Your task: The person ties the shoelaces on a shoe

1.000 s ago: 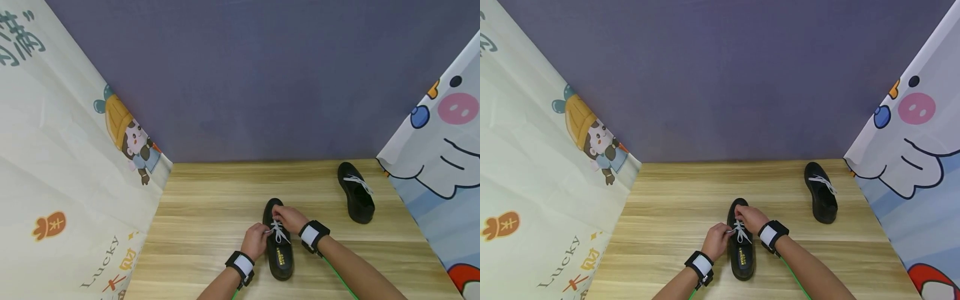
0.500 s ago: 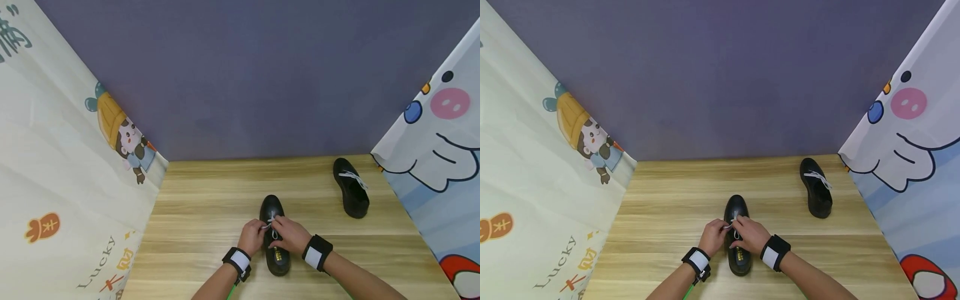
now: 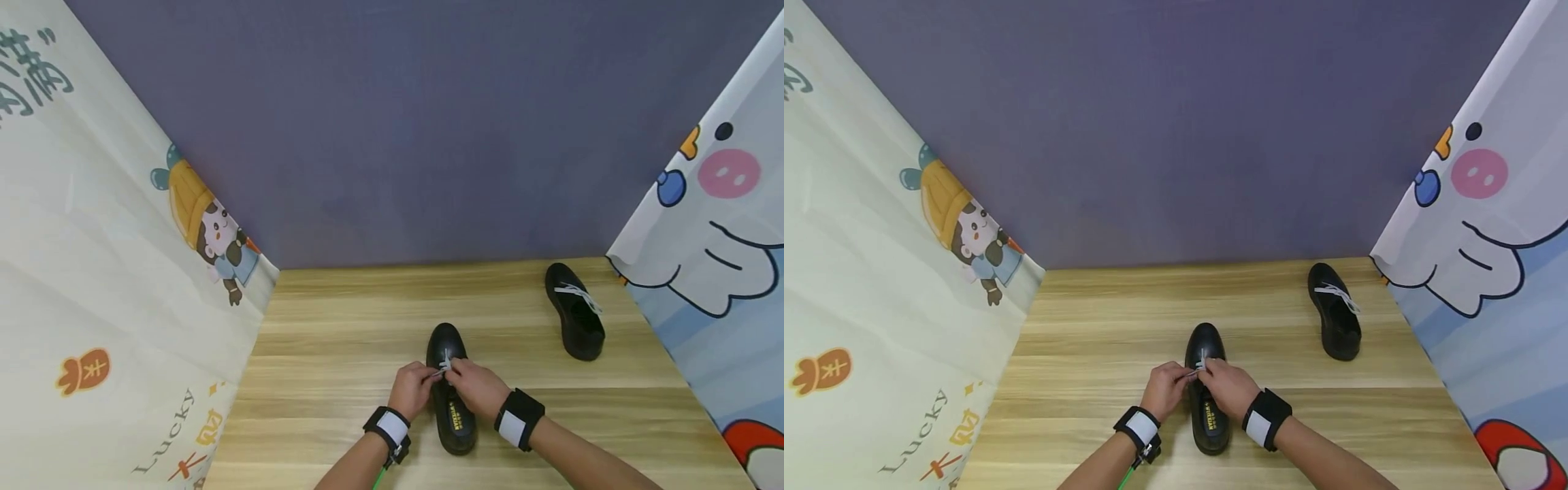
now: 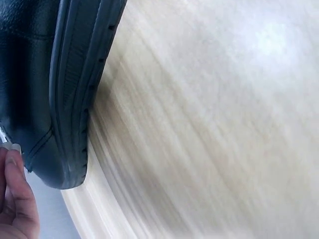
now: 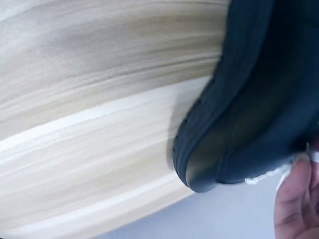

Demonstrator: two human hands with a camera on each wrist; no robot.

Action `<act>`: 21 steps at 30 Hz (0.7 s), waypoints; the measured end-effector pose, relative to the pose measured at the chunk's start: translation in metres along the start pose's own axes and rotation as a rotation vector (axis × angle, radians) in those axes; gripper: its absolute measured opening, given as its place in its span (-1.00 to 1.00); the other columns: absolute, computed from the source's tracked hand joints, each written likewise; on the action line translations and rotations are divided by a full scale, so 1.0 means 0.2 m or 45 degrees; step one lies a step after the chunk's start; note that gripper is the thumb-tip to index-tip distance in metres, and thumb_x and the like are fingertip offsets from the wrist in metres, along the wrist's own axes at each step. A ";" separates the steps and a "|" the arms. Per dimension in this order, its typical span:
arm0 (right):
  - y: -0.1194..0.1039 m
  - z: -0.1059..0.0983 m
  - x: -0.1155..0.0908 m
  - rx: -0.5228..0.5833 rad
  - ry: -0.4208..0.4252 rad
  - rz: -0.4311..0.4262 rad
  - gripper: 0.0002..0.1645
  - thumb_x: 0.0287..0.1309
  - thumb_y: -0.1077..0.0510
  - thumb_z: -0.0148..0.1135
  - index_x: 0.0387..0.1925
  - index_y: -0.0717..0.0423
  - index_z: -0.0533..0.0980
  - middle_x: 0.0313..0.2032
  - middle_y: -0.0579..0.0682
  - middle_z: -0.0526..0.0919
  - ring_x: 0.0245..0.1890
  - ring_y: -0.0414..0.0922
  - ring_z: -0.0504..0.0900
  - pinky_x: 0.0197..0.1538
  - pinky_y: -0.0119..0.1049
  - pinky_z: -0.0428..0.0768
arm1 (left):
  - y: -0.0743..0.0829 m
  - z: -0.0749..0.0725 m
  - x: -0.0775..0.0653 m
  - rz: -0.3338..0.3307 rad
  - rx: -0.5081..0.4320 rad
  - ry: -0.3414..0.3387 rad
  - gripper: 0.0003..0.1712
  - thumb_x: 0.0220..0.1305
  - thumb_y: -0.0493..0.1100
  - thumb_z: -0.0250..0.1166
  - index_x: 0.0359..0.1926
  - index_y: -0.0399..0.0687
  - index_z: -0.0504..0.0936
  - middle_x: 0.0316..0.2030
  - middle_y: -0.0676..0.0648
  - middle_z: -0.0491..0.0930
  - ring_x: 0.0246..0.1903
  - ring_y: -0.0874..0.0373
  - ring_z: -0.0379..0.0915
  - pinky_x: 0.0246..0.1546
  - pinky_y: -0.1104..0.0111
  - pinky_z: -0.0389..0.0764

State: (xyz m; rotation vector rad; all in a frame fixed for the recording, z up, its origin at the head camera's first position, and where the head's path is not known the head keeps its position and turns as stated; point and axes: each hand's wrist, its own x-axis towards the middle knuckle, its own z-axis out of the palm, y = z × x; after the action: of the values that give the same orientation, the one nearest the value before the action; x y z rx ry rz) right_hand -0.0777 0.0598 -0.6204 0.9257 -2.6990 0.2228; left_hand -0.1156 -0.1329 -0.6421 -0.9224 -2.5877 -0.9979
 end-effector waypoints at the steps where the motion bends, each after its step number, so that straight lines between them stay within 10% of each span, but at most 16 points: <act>1: 0.01 -0.01 0.00 0.017 0.014 0.005 -0.75 0.05 0.29 0.47 -0.26 0.10 0.55 -0.31 -0.03 0.45 -0.39 -0.14 0.53 -0.40 -0.31 0.58 | 0.00 0.00 0.00 0.011 0.008 0.006 -0.94 0.21 -0.22 0.45 -0.33 -0.11 0.81 -0.51 0.06 0.60 -0.52 0.39 0.44 -0.51 0.64 0.39; 11: 0.14 0.04 -0.06 0.237 0.272 -0.051 -0.70 -0.15 0.46 0.45 -0.48 0.05 0.57 -0.41 -0.12 0.39 -0.48 -0.26 0.44 -0.44 -0.40 0.48 | -0.04 0.02 0.00 0.149 0.144 0.046 -0.90 0.11 -0.27 0.50 -0.51 -0.07 0.76 -0.61 0.09 0.51 -0.60 0.35 0.41 -0.57 0.60 0.38; 21: 0.15 0.08 -0.08 0.145 0.369 -0.032 -0.72 -0.30 0.52 0.29 -0.48 0.16 0.58 -0.42 -0.06 0.41 -0.45 -0.18 0.45 -0.40 -0.28 0.52 | -0.08 0.05 -0.01 0.208 0.303 0.043 -0.84 0.06 -0.36 0.44 -0.57 -0.06 0.72 -0.63 0.07 0.57 -0.59 0.25 0.53 -0.56 0.50 0.47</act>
State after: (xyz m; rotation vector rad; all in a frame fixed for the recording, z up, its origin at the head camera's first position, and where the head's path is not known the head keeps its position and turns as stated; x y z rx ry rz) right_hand -0.0877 0.0892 -0.6429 0.8824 -2.4275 0.4715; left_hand -0.1242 -0.1362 -0.6576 -1.0222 -2.4865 -0.6413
